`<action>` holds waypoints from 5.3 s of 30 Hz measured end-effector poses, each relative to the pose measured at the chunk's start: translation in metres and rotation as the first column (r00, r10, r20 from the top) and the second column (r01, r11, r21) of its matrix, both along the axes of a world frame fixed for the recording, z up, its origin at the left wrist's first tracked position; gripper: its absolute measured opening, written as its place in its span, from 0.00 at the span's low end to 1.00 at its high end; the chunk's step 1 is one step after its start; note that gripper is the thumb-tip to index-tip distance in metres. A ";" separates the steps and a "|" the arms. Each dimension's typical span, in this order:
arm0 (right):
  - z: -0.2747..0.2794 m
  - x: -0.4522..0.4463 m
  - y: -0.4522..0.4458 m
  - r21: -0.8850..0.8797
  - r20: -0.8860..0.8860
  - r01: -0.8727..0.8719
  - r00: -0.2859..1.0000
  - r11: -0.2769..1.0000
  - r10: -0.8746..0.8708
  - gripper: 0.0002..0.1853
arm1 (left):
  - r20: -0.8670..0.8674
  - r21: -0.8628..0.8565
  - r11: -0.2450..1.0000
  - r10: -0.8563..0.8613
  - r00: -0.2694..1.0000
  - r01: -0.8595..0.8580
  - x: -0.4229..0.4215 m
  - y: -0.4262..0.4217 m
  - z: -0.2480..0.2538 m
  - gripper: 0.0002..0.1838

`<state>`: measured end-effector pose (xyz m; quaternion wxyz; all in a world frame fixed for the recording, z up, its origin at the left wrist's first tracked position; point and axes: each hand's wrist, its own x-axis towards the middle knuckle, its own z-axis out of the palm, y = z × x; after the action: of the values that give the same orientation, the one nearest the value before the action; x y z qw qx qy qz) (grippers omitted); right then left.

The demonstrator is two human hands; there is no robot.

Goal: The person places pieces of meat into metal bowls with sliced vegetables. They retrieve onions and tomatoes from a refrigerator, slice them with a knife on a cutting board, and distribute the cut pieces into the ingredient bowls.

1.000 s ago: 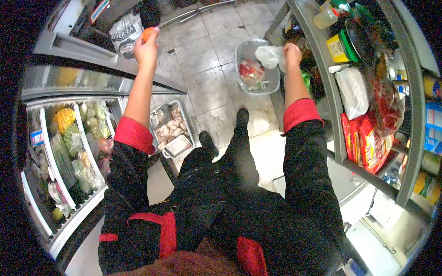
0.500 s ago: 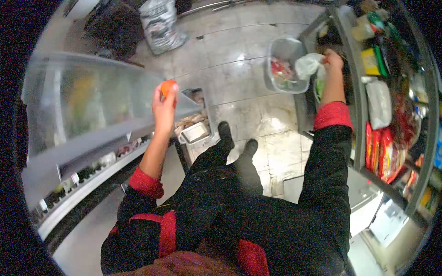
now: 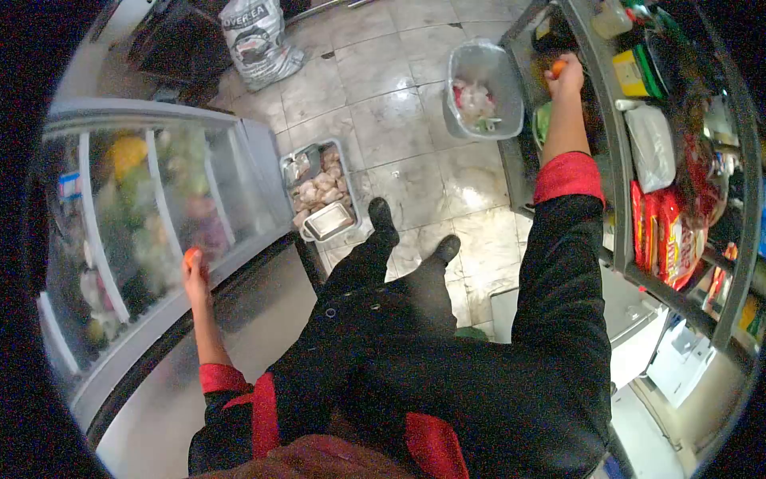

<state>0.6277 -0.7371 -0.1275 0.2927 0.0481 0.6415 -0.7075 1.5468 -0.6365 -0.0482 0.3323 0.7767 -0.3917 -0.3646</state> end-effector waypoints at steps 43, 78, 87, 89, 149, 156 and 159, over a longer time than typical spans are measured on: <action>0.021 -0.083 0.923 -0.332 0.273 0.036 0.960 0.943 0.059 0.26 | -0.378 0.039 -0.774 -0.597 -0.708 0.632 -1.018 0.608 -0.018 0.36; -0.018 -0.535 1.070 0.330 0.188 0.208 0.942 0.921 -0.280 0.13 | -0.912 -0.056 0.080 -0.410 -0.018 0.995 -1.685 0.533 -0.049 0.22; -0.031 -0.814 0.937 -0.001 0.265 0.031 0.964 1.000 -0.029 0.20 | -0.853 -0.065 -0.121 -0.509 -0.118 0.991 -1.795 0.515 0.013 0.18; -0.010 -0.890 0.901 0.031 0.094 -0.065 0.994 0.997 0.062 0.22 | -0.833 -0.082 -0.175 -0.528 -0.164 0.981 -1.814 0.506 -0.001 0.16; 0.117 -1.292 0.670 0.856 -0.176 -0.509 -0.125 0.089 0.976 0.11 | 0.221 -0.425 0.307 -0.877 0.426 0.852 -2.010 0.402 -0.088 0.16; 0.063 -1.258 0.614 0.859 -0.231 -0.487 -0.094 0.158 0.968 0.13 | 0.090 -0.414 0.330 -0.913 0.399 0.848 -2.010 0.397 -0.094 0.16; 0.052 -1.271 0.666 0.869 -0.131 -0.488 -0.073 0.079 0.989 0.13 | 0.000 -0.462 0.413 -0.885 0.466 0.785 -2.008 0.403 -0.098 0.17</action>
<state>-0.6428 -0.0715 -0.0754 0.3290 -0.5612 0.7555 -0.0778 -0.4610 -0.2335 -0.1458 0.2997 0.3369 -0.7490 -0.4854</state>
